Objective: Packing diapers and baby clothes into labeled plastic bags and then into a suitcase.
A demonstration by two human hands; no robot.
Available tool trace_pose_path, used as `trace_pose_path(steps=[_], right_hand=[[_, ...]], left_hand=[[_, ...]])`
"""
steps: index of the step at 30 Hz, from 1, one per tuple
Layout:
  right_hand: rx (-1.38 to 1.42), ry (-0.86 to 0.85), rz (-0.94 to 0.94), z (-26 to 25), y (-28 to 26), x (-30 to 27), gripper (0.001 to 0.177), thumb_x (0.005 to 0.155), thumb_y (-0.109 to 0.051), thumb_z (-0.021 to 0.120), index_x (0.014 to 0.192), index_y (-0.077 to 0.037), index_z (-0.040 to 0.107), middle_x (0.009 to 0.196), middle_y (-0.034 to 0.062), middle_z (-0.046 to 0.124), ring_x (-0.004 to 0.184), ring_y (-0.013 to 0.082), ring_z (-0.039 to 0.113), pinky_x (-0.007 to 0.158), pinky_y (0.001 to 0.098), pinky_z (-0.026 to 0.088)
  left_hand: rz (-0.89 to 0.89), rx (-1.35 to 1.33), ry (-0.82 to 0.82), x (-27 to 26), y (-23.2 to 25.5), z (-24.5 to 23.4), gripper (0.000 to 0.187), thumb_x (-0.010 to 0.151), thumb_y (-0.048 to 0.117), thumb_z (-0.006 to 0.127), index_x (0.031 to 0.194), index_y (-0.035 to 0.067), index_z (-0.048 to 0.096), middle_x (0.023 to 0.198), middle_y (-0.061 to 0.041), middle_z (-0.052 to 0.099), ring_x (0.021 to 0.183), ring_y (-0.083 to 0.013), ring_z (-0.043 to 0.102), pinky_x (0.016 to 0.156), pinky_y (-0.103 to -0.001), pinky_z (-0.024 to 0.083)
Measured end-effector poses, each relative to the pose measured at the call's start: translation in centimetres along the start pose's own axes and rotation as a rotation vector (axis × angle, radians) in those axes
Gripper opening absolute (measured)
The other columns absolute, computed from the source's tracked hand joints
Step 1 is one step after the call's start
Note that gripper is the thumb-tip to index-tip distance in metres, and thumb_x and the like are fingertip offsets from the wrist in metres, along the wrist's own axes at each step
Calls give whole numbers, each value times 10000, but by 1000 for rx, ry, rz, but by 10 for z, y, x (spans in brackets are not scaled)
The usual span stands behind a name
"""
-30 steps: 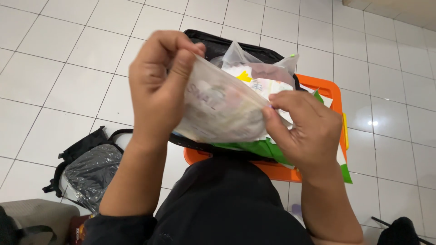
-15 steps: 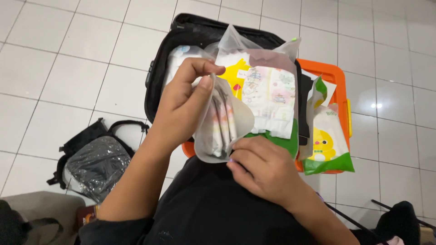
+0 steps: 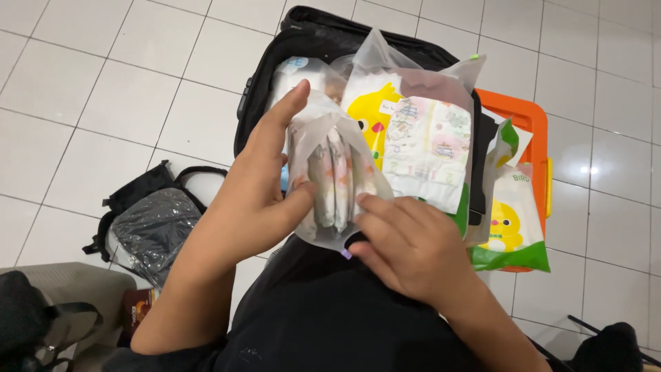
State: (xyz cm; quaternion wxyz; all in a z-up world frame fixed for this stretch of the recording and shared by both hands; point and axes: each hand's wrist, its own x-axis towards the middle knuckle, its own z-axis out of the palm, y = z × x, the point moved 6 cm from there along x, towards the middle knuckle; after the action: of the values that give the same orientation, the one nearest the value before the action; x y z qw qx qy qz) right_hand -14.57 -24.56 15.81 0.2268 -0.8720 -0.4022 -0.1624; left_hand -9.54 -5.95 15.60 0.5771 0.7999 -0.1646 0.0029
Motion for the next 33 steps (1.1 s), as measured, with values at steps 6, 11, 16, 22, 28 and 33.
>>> trace_pose_path(steps=[6, 11, 16, 22, 28, 33], right_hand=[[-10, 24, 71, -2, -1, 10, 333, 892, -123, 763, 1192, -8, 675, 1195, 112, 680, 957, 279, 684, 811, 381, 563], [3, -6, 42, 5, -9, 16, 350, 867, -132, 771, 1186, -16, 687, 1156, 122, 641, 950, 285, 668, 794, 389, 554], [-25, -27, 119, 9, -6, 16, 367, 859, -163, 792, 1184, -28, 693, 1081, 115, 572, 917, 285, 644, 756, 388, 547], [-18, -14, 127, 11, -4, 14, 366, 849, -170, 790, 1195, -104, 695, 1094, 124, 557, 902, 266, 640, 738, 378, 550], [-77, 8, 160, 10, -1, 15, 386, 859, -184, 813, 1218, -123, 687, 1064, 117, 581, 843, 261, 643, 714, 376, 550], [-94, 30, 98, 11, -4, 13, 442, 843, -141, 795, 1271, -190, 691, 1051, 94, 595, 841, 260, 668, 704, 374, 556]], left_hand=[[55, 111, 37, -3, 6, 2, 790, 892, 45, 621, 1606, 9, 285, 1588, -258, 442, 1490, -389, 474, 1194, -432, 406], [204, 227, 73, -4, 10, 11, 759, 945, 88, 674, 1589, -14, 286, 1573, -285, 427, 1501, -436, 434, 1244, -458, 361], [220, 270, 78, -4, 9, 9, 772, 917, 63, 670, 1584, -18, 289, 1571, -289, 427, 1501, -450, 428, 1247, -459, 361], [185, 259, 87, -6, 10, 4, 742, 891, 57, 672, 1552, -6, 341, 1515, -274, 494, 1436, -441, 492, 1189, -430, 414], [63, 403, 149, -5, 18, -5, 691, 874, 153, 760, 1475, 40, 440, 1177, -242, 613, 951, -377, 665, 786, -421, 556], [-47, 147, 63, -8, 6, 1, 586, 931, 132, 697, 1461, 55, 459, 718, -50, 634, 585, -199, 675, 546, -326, 511]])
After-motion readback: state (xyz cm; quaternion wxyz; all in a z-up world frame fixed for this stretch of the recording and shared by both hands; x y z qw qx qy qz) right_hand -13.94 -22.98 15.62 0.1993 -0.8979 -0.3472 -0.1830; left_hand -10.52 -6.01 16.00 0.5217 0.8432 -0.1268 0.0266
